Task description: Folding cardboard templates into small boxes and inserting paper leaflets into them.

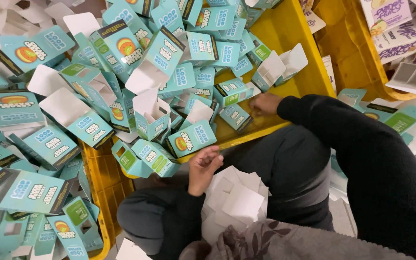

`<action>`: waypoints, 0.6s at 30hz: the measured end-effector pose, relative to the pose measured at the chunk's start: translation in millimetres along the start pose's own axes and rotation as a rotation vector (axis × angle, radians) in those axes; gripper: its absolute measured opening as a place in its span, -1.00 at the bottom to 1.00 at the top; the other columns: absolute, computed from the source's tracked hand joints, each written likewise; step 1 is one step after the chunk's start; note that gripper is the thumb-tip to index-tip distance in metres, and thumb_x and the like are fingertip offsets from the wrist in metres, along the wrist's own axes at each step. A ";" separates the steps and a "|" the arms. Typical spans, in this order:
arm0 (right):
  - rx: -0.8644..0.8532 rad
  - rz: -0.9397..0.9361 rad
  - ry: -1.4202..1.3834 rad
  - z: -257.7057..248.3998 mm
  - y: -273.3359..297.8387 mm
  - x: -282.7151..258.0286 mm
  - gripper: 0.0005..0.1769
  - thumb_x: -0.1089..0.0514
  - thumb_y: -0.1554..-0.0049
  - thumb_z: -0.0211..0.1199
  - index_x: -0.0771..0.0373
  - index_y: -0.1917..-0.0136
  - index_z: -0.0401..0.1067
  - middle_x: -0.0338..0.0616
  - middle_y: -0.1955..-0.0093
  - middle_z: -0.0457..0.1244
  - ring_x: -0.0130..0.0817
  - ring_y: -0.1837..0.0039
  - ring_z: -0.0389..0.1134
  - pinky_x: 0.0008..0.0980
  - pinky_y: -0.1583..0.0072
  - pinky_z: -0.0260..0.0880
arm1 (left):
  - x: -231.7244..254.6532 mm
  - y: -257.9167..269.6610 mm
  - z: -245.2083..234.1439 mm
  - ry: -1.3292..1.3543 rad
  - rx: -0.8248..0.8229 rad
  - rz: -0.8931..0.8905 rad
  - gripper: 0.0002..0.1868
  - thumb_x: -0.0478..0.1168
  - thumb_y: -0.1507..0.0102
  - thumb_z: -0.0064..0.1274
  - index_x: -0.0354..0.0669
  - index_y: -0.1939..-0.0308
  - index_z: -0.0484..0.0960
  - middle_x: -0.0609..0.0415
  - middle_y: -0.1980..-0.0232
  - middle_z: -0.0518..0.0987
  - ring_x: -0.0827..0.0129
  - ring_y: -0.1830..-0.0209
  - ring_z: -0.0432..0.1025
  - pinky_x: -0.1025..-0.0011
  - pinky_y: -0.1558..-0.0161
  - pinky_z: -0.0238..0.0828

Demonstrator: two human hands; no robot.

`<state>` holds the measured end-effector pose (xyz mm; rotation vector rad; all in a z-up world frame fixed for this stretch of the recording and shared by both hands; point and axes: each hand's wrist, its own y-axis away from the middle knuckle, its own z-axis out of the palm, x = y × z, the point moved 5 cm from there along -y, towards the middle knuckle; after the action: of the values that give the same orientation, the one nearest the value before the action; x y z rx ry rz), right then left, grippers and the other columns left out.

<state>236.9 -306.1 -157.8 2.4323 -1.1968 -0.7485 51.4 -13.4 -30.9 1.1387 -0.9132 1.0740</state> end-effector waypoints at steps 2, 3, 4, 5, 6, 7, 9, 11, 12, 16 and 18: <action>-0.005 -0.024 0.061 -4.3 0.1 -10.2 -0.76 -0.02 -0.10 0.31 0.13 0.03 0.55 -0.12 0.08 0.44 -0.06 -0.02 0.48 -0.14 -0.13 0.50 | 7.2 -0.4 3.1 -0.001 -0.003 0.003 -0.66 -0.36 -0.18 0.33 -0.35 -0.03 0.68 -0.05 0.31 0.70 0.40 0.40 0.59 0.51 0.38 0.60; -0.014 -0.050 0.121 -5.4 0.3 -16.4 -0.78 -0.03 -0.13 0.28 0.13 0.13 0.57 -0.17 0.15 0.44 -0.13 0.06 0.48 -0.19 -0.08 0.51 | 10.3 0.4 4.6 -0.002 -0.004 0.003 -0.67 -0.35 -0.19 0.33 -0.35 -0.02 0.68 -0.04 0.31 0.70 0.39 0.40 0.60 0.52 0.40 0.60; -0.013 -0.051 0.123 -9.4 0.4 -18.7 -0.78 -0.03 -0.13 0.28 0.13 0.13 0.57 -0.17 0.15 0.44 -0.13 0.06 0.48 -0.19 -0.08 0.51 | 11.4 0.5 3.8 -0.001 -0.003 0.005 -0.67 -0.35 -0.19 0.33 -0.35 -0.02 0.68 -0.04 0.31 0.70 0.39 0.40 0.60 0.52 0.40 0.60; -0.032 -0.079 0.117 -12.1 1.7 -22.1 -0.77 -0.01 -0.14 0.24 0.16 0.13 0.55 -0.14 0.14 0.43 -0.11 0.06 0.47 -0.18 -0.06 0.50 | 11.3 1.1 3.9 0.011 -0.004 -0.012 -0.66 -0.35 -0.19 0.32 -0.35 -0.03 0.68 -0.05 0.28 0.70 0.38 0.39 0.60 0.52 0.39 0.61; -0.052 -0.108 0.112 -14.8 3.4 -25.8 -0.76 0.01 -0.15 0.20 0.20 0.13 0.54 -0.11 0.13 0.42 -0.10 0.06 0.45 -0.17 -0.03 0.49 | 11.4 2.1 4.1 0.022 -0.005 -0.028 -0.65 -0.35 -0.19 0.32 -0.35 -0.04 0.67 -0.06 0.26 0.70 0.38 0.38 0.60 0.51 0.38 0.61; -0.050 -0.107 0.115 -3.2 -3.1 -18.0 -0.76 0.01 -0.15 0.20 0.20 0.13 0.54 -0.11 0.13 0.42 -0.10 0.06 0.45 -0.17 -0.03 0.49 | 14.5 2.8 5.0 0.024 -0.006 -0.025 -0.65 -0.35 -0.19 0.32 -0.35 -0.04 0.67 -0.06 0.26 0.70 0.38 0.38 0.60 0.51 0.38 0.61; 0.015 -0.154 0.218 15.6 -16.9 -6.0 -0.81 -0.01 -0.11 0.22 0.12 0.18 0.52 -0.17 0.15 0.41 -0.12 0.07 0.45 -0.21 -0.03 0.49 | 20.3 4.9 4.6 0.076 0.018 -0.050 -0.64 -0.33 -0.22 0.27 -0.39 -0.07 0.64 -0.09 0.21 0.69 0.37 0.36 0.59 0.52 0.39 0.61; 0.047 -0.117 0.134 4.5 -3.4 -8.7 -0.76 -0.02 -0.13 0.22 0.15 0.17 0.55 -0.13 0.16 0.43 -0.07 0.08 0.46 -0.15 -0.01 0.49 | 23.8 6.7 3.6 0.098 0.018 -0.040 -0.64 -0.33 -0.23 0.27 -0.38 -0.09 0.63 -0.12 0.18 0.69 0.35 0.36 0.58 0.49 0.40 0.59; 0.074 -0.079 0.045 -1.2 2.2 -9.1 -0.71 -0.04 -0.16 0.22 0.19 0.17 0.59 -0.10 0.18 0.44 -0.03 0.09 0.48 -0.10 0.00 0.50 | 25.2 7.3 2.5 0.121 0.016 -0.037 -0.63 -0.33 -0.23 0.26 -0.38 -0.10 0.63 -0.14 0.14 0.69 0.33 0.36 0.58 0.47 0.41 0.58; 0.149 -0.061 0.160 25.5 -8.4 22.9 -0.74 -0.01 -0.15 0.22 0.15 0.17 0.62 -0.10 0.16 0.46 -0.07 0.09 0.49 -0.15 -0.03 0.53 | 32.6 16.1 -3.7 0.161 0.060 -0.067 -0.63 -0.35 -0.23 0.26 -0.35 -0.11 0.62 -0.10 0.14 0.69 0.37 0.38 0.54 0.49 0.38 0.52; 0.194 -0.116 0.372 27.9 -10.7 21.2 -0.81 0.03 -0.14 0.24 0.10 0.23 0.57 -0.18 0.20 0.44 -0.19 0.12 0.48 -0.23 -0.01 0.53 | 30.5 15.8 -8.2 0.163 0.063 -0.064 -0.63 -0.32 -0.24 0.25 -0.35 -0.11 0.61 -0.06 0.10 0.68 0.40 0.36 0.54 0.51 0.39 0.51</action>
<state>238.2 -318.4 -192.3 2.6613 -1.0276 -0.1962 44.0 1.5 0.3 1.1067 -0.7153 1.1319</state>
